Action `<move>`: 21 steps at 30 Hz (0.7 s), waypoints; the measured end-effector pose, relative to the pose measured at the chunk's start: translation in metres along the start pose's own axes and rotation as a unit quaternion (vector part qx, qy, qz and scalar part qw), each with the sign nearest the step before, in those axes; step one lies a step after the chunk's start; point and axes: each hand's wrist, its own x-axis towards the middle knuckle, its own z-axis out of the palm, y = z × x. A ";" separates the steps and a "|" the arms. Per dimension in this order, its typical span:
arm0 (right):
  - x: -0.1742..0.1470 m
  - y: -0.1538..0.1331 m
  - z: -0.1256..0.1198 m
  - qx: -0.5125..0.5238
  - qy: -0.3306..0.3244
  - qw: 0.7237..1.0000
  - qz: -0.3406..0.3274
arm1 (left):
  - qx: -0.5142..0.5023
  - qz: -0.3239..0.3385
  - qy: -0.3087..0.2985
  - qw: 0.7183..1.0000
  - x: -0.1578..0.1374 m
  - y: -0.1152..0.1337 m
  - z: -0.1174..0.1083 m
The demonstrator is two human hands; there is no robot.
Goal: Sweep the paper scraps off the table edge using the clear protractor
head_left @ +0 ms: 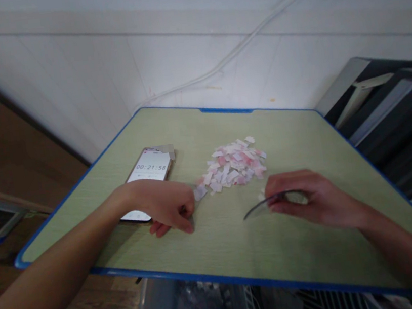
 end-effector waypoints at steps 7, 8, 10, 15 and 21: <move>-0.001 0.033 -0.024 -0.031 0.026 0.994 0.099 | -0.005 -0.007 -0.005 1.000 0.000 -0.004 0.000; -0.001 0.036 -0.023 -0.029 0.018 0.994 0.106 | -0.001 -0.006 -0.003 1.000 0.000 -0.005 0.000; 0.000 0.039 -0.020 -0.021 0.002 0.993 0.118 | 0.003 -0.001 0.001 1.000 0.000 -0.006 0.000; -0.004 0.028 -0.021 0.013 -0.136 0.979 0.149 | -0.001 -0.001 -0.001 1.000 0.001 -0.006 0.000; -0.011 0.004 -0.025 0.020 -0.280 0.949 0.142 | 0.000 0.003 0.000 1.000 0.002 -0.009 0.001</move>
